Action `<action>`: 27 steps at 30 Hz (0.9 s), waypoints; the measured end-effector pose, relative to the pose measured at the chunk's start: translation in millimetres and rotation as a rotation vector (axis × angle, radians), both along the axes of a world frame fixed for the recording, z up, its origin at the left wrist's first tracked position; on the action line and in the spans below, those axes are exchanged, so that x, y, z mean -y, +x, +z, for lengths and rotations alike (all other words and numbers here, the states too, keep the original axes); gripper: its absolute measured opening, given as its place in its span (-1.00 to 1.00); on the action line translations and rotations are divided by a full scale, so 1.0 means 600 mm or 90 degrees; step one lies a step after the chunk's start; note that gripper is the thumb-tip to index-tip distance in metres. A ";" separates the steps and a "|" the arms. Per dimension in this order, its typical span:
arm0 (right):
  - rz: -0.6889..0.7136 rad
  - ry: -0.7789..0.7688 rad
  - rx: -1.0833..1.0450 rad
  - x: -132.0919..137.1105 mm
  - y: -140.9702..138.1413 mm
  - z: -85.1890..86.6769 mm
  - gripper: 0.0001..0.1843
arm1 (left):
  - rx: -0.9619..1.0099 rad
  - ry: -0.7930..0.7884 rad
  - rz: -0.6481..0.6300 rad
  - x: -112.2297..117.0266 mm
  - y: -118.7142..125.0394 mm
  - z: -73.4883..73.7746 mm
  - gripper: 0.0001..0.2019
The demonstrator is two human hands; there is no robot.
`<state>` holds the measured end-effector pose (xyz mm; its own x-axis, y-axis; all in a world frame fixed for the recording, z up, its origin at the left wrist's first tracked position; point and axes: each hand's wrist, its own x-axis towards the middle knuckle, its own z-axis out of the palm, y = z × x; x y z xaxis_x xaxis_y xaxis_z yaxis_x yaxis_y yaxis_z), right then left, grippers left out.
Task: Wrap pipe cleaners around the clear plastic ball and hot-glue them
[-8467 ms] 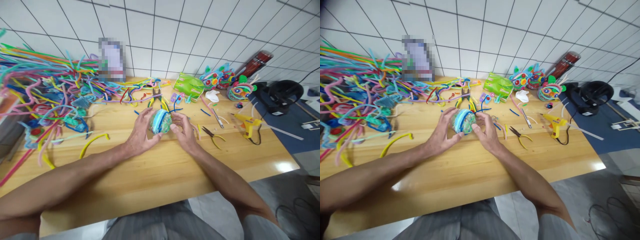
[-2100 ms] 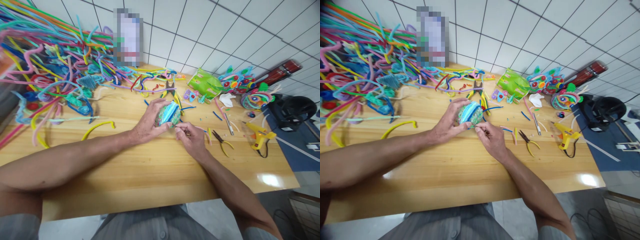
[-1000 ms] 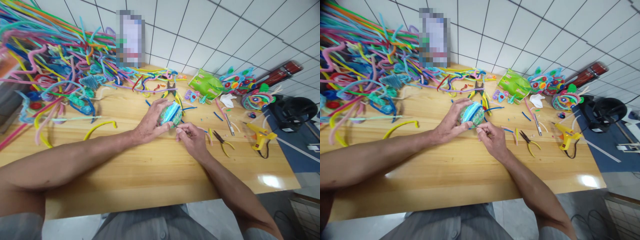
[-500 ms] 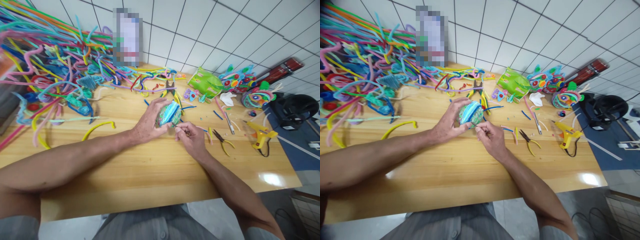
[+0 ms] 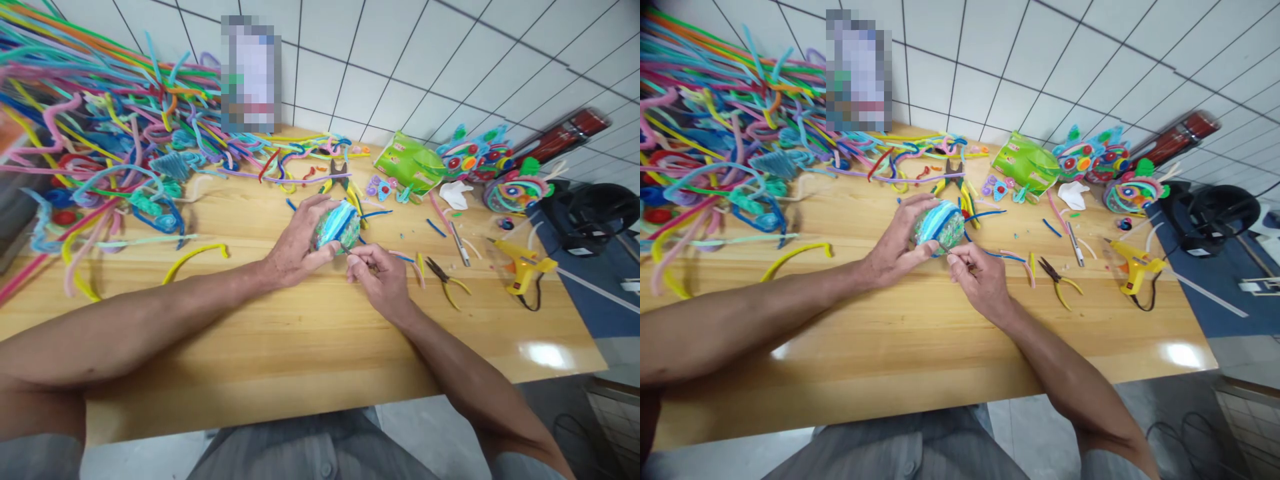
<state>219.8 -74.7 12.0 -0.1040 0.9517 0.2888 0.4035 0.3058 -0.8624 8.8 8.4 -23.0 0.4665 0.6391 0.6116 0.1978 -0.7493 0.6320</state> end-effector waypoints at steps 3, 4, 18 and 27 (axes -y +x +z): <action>0.001 -0.008 -0.009 0.000 0.001 0.001 -0.87 | 0.002 -0.010 0.003 -0.002 0.000 0.000 -0.38; 0.002 -0.006 -0.007 0.000 0.001 0.002 -0.88 | 0.004 -0.016 0.002 -0.003 -0.001 0.000 -0.38; -0.130 0.033 0.021 -0.002 0.032 0.015 -0.90 | 0.039 -0.045 -0.004 -0.006 -0.002 0.000 -0.39; -0.227 -0.048 -0.285 -0.086 0.138 0.032 -0.68 | 0.030 -0.025 0.014 -0.005 -0.004 -0.001 -0.40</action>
<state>302.6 -22.8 31.0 0.3445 0.9250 0.1606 0.0608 0.1487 -0.9870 6.1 11.2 -23.4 0.4230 0.6730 0.6067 0.1838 -0.7194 0.6699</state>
